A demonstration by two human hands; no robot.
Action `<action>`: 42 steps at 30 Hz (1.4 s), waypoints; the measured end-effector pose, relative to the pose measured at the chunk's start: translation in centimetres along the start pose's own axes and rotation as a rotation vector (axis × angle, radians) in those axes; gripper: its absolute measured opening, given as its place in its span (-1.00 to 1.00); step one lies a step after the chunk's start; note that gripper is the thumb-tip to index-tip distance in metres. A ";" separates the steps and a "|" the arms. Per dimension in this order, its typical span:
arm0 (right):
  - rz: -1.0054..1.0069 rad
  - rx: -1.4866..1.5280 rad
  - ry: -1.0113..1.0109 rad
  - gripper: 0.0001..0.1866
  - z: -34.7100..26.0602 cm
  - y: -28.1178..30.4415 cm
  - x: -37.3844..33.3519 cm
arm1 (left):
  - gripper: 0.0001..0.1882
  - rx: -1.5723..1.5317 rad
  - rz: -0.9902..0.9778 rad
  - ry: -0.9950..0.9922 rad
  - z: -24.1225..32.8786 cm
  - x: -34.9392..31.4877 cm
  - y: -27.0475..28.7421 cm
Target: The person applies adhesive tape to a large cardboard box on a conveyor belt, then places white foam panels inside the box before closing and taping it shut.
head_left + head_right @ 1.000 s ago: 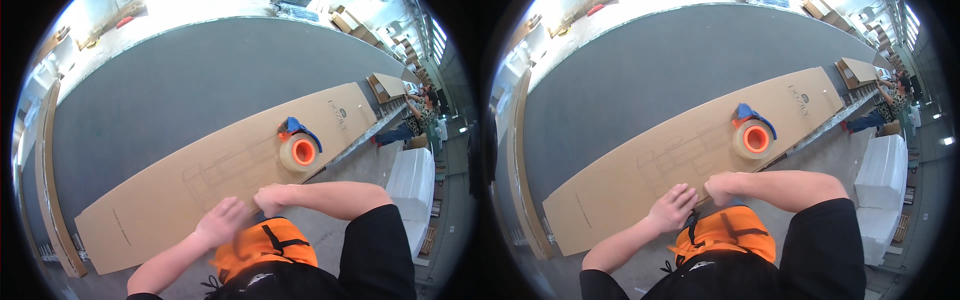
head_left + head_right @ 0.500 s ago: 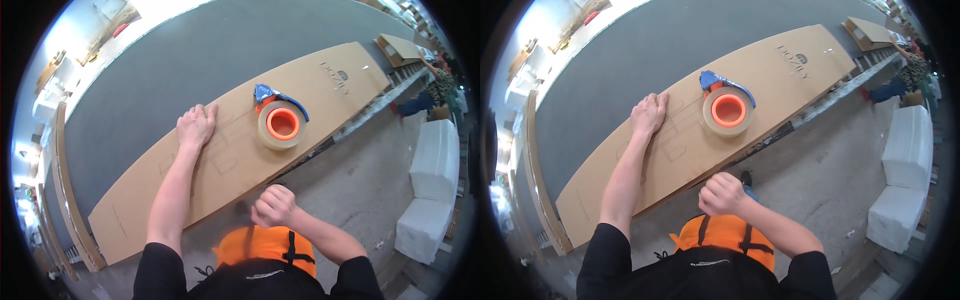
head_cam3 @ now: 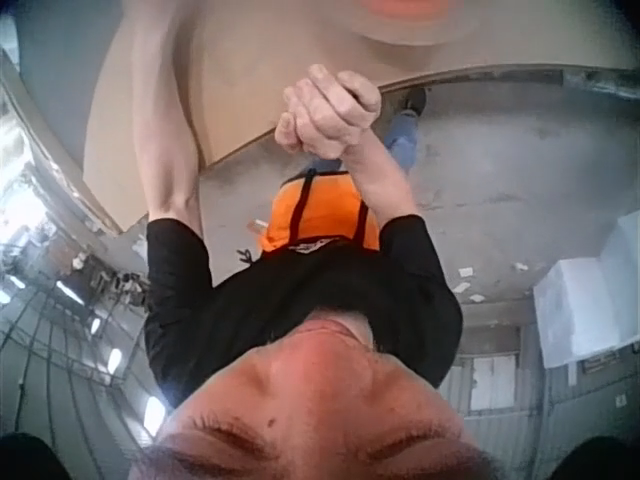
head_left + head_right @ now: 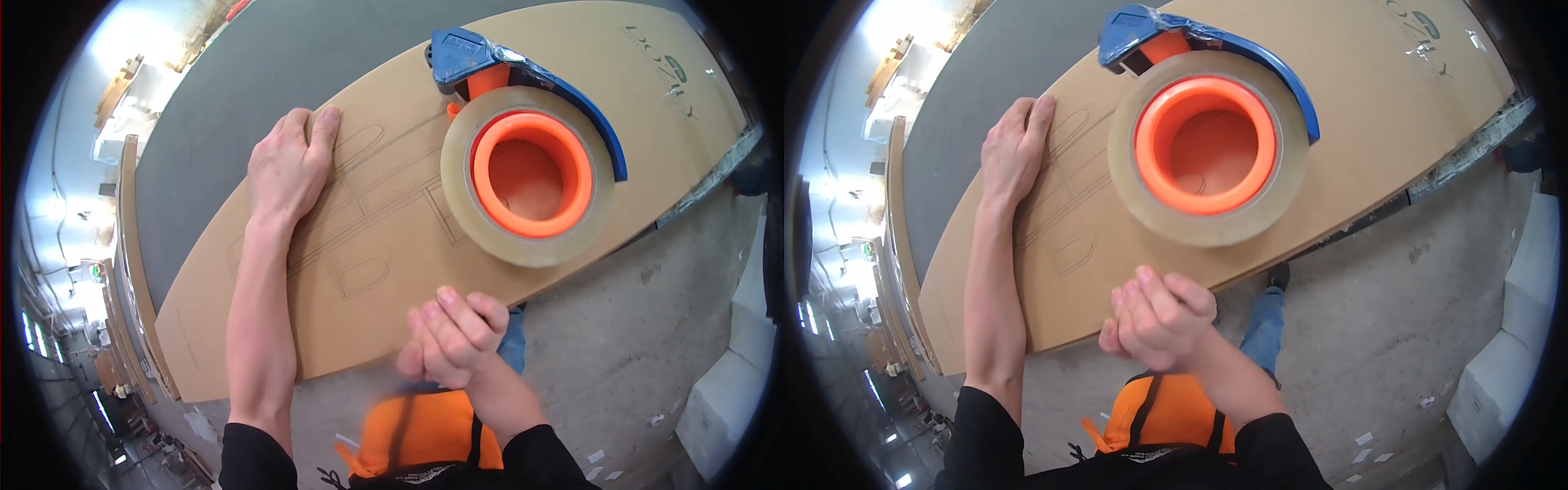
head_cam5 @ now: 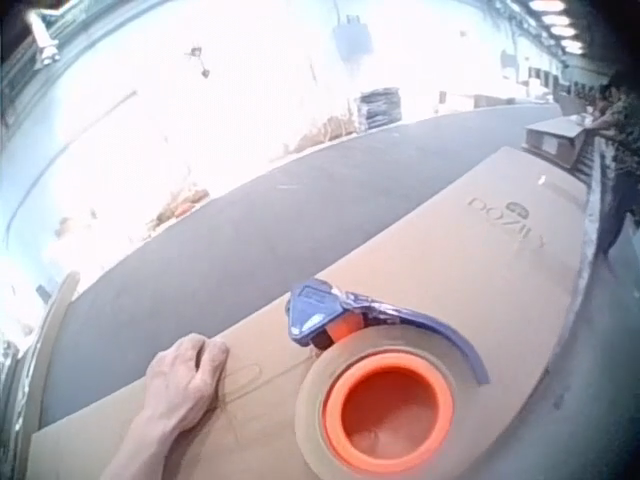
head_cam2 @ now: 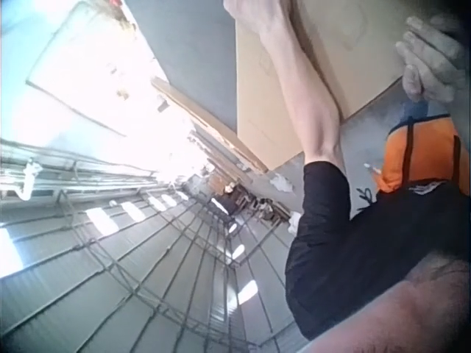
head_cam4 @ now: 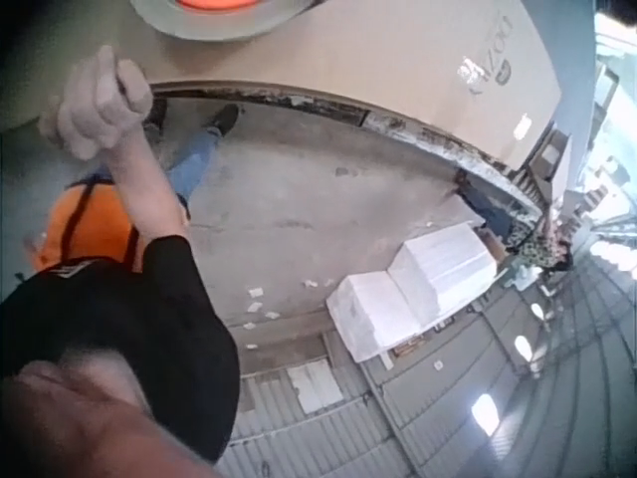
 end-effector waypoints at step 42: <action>-1.002 0.288 -0.939 -0.17 5.1 2.6 18.3 | -0.44 -0.031 0.111 -0.900 1.6 -20.4 1.1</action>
Point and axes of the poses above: each hand's wrist, its own x-axis towards the middle knuckle, its own y-axis out of the back of the hand, z = x × y, the point moved 2 cm from there along x, towards the middle knuckle, and after that the axes turned 9 degrees about -y, right-handed, at the moved point
